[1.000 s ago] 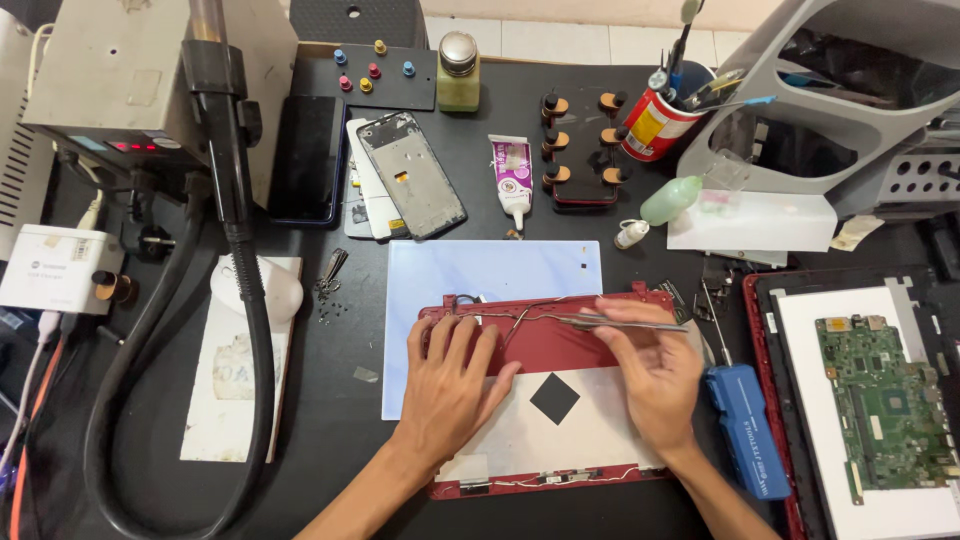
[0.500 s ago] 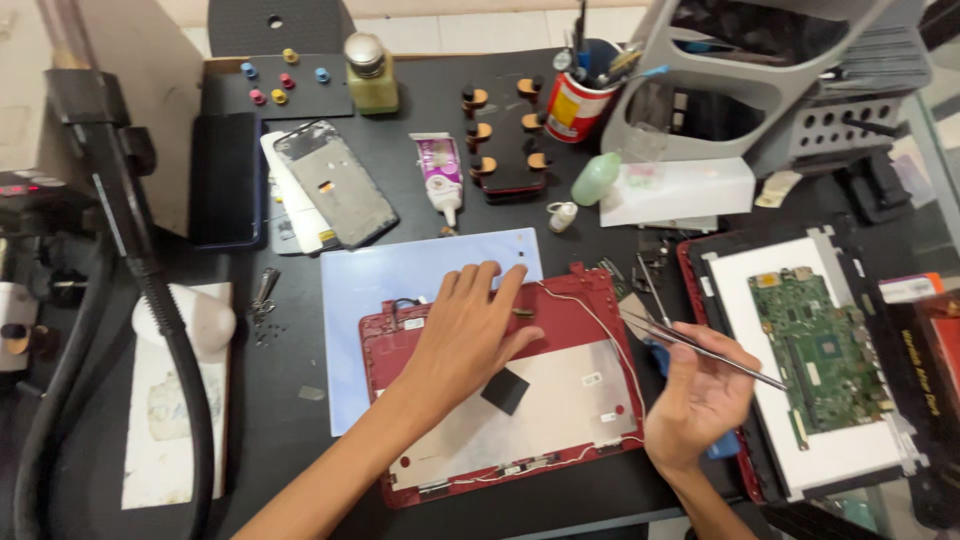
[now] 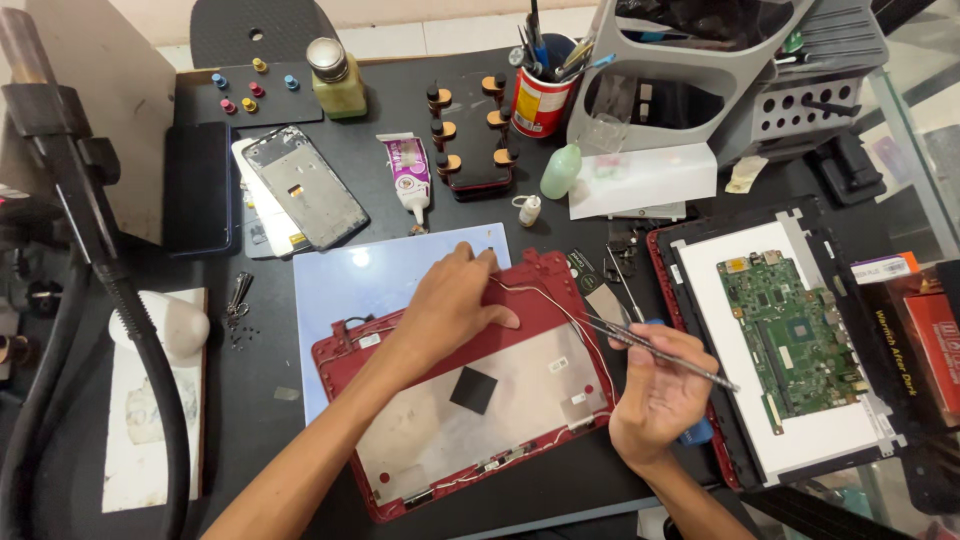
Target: The person uses tweezers to carefully remove small components and adhesive residue from the back casing of a red laptop. They then pick up the laptop's screen assembly and place it on top of the casing.
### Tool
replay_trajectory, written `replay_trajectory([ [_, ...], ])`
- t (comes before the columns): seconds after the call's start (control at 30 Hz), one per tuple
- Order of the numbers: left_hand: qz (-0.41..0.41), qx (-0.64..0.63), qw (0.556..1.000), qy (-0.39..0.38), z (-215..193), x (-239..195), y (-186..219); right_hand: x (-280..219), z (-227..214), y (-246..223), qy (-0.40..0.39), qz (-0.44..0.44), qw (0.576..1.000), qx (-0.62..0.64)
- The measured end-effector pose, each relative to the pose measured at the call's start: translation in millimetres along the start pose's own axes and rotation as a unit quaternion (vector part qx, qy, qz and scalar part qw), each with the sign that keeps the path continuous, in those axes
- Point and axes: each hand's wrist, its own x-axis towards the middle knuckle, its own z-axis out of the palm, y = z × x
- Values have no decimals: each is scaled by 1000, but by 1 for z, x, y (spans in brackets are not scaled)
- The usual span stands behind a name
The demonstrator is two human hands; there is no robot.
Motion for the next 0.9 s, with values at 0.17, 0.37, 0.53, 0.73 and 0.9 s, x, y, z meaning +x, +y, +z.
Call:
replay_trajectory([
  [0.17, -41, -144, 988, -23, -20, -14, -18, -14, -6, -2, -1, -67, 997, -25],
  [0.37, -177, -300, 937, -8, -48, -45, -26, -4, -10, 6, 36, -110, 993, 35],
  [0.53, -272, -463, 830, 153, -52, -79, -28, 7, -12, -3, 2, -5, 994, 105],
  [0.73, -283, -518, 744, 313, -26, -124, -22, 22, 12, -23, -190, 197, 960, -61],
  [0.9, -222, -555, 690, 408, -4, -145, -22, 30, 43, -48, -314, 244, 883, -250],
])
